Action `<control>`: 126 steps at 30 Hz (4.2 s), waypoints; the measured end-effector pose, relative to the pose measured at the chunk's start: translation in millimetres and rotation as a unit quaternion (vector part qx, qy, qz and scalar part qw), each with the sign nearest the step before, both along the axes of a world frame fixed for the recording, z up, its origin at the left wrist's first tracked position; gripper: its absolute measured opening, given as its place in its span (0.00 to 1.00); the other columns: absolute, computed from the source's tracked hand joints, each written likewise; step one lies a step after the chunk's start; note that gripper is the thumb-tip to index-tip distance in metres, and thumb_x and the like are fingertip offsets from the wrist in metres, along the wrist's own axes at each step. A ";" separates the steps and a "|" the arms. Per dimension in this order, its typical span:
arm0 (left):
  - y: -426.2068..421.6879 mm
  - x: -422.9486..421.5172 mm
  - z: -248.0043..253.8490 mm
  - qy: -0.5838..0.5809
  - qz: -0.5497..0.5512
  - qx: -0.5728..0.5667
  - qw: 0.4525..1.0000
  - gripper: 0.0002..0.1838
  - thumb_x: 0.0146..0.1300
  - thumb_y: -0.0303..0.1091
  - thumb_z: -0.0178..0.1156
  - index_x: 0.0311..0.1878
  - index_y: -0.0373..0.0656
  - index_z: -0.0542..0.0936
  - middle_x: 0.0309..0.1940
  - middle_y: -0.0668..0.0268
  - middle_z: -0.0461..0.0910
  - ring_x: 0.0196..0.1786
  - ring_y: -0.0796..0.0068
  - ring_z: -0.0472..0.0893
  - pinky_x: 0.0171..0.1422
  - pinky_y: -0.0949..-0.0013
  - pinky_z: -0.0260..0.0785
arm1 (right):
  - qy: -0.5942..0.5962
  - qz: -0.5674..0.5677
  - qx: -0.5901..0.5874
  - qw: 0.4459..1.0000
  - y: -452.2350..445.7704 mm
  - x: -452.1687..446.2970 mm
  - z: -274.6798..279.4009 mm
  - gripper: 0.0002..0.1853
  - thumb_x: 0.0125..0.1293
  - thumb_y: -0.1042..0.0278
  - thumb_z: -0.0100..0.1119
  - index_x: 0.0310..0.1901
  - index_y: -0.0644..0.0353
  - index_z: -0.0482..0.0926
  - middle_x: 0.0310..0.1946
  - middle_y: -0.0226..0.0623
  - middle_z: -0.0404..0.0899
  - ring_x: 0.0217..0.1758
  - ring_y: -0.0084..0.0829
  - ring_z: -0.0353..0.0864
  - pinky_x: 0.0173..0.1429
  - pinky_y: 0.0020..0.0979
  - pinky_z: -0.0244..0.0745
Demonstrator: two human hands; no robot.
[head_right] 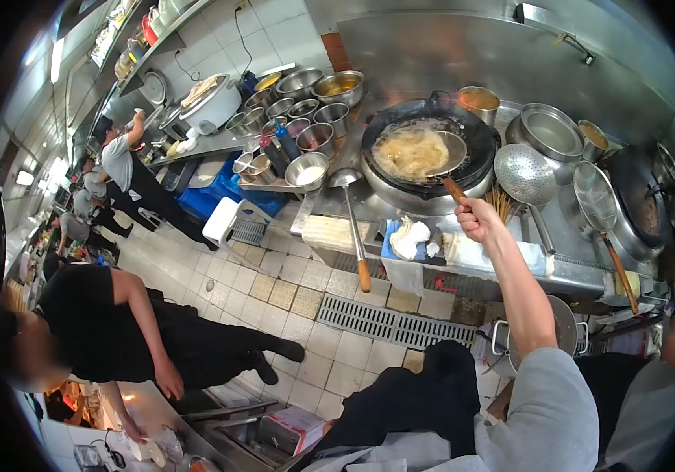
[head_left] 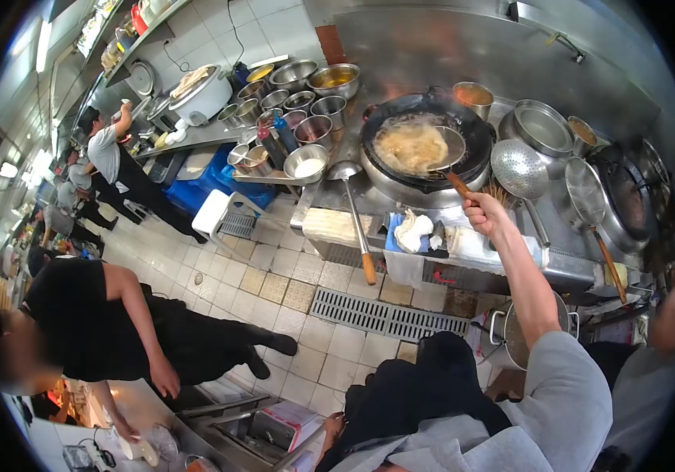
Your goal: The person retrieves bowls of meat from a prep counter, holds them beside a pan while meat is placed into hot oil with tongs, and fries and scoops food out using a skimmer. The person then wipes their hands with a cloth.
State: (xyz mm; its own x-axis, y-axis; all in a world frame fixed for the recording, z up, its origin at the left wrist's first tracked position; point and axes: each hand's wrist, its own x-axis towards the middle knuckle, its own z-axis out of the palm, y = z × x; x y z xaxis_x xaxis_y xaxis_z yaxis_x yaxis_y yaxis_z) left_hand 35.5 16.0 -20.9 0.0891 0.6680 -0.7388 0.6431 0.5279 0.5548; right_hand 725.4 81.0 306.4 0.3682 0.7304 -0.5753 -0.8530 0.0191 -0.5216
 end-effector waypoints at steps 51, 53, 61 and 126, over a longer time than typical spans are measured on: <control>104.4 91.0 -46.7 -0.070 -0.336 0.165 0.924 0.15 0.53 0.38 0.60 0.42 0.40 0.81 0.35 0.55 0.82 0.41 0.59 0.82 0.46 0.65 0.72 | -0.282 -0.264 -0.087 0.918 -197.7 -32.8 19.7 0.25 0.63 0.73 0.50 0.62 0.49 0.61 0.19 0.27 0.65 0.09 0.13 0.54 0.09 0.17 0.42; 109.2 114.0 -14.1 -0.013 -0.374 0.156 0.914 0.15 0.53 0.39 0.61 0.42 0.41 0.81 0.35 0.55 0.82 0.40 0.61 0.82 0.46 0.66 0.72 | -0.452 -0.258 -0.197 0.831 -202.7 -5.5 -13.3 0.26 0.59 0.73 0.51 0.61 0.57 0.65 0.25 0.36 0.74 0.16 0.26 0.69 0.19 0.28 0.63; 113.0 124.3 -10.9 -0.106 -0.134 -0.074 0.982 0.14 0.52 0.30 0.60 0.43 0.37 0.80 0.32 0.56 0.82 0.31 0.68 0.81 0.35 0.70 0.73 | -0.647 -0.236 -0.385 0.615 -197.1 8.9 -12.2 0.26 0.57 0.75 0.48 0.61 0.61 0.66 0.39 0.57 0.77 0.43 0.52 0.78 0.46 0.41 0.71; -142.8 -274.1 209.1 -0.211 0.768 0.403 0.452 0.16 0.65 0.32 0.53 0.53 0.37 0.64 0.35 0.58 0.76 0.30 0.68 0.79 0.37 0.65 0.77 | -0.775 0.379 -0.236 0.447 -83.9 -254.9 -17.6 0.08 0.59 0.72 0.53 0.30 0.69 0.77 0.21 0.45 0.76 0.23 0.35 0.78 0.27 0.38 0.71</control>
